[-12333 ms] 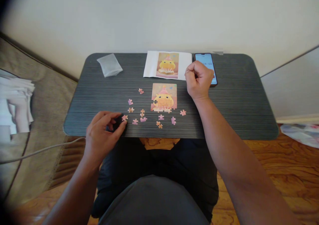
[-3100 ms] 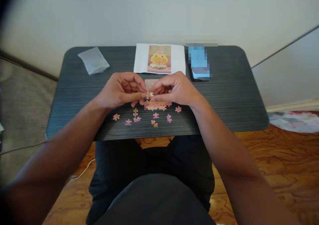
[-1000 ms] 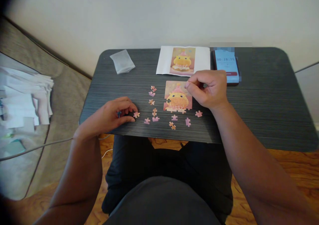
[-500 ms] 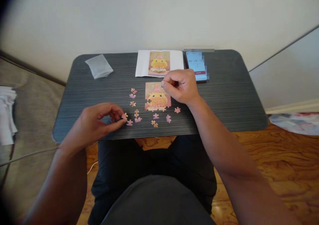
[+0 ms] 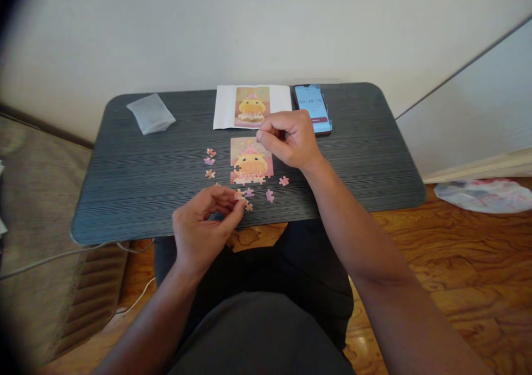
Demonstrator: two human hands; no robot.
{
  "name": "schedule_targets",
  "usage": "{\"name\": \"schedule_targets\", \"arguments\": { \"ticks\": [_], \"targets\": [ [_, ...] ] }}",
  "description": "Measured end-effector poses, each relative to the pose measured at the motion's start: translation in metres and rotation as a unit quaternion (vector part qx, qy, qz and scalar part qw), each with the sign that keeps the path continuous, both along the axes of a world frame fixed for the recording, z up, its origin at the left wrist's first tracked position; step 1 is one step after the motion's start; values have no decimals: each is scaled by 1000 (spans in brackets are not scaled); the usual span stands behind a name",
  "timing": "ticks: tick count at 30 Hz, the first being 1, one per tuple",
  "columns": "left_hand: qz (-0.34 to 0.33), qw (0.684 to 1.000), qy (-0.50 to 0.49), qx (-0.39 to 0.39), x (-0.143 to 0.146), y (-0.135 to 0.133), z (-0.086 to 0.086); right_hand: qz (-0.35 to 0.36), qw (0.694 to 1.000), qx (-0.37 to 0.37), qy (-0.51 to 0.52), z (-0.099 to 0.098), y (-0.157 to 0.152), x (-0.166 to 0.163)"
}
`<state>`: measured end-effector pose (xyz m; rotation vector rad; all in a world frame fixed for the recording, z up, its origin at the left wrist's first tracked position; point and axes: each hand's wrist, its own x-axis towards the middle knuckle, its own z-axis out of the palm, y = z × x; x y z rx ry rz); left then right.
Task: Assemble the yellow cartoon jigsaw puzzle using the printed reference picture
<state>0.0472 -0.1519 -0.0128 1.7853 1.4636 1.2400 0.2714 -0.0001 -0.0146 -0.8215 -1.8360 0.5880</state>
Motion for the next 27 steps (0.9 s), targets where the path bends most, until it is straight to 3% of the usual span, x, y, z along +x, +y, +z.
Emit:
{"name": "schedule_targets", "arguments": {
  "ticks": [4,8,12,19,27],
  "targets": [
    [28,999,-3,29,10,1,-2,72,992,-105,-4,11,-8,6],
    [25,998,12,53,14,2,-3,111,978,-175,-10,20,-37,14],
    [15,997,31,63,16,0,-3,34,974,-222,17,18,-80,21],
    [3,996,53,71,18,-8,-4,-4,938,-340,64,3,-146,8],
    [-25,990,92,105,22,-19,-9,-50,901,-395,173,-10,-168,-14]
  ]
}}
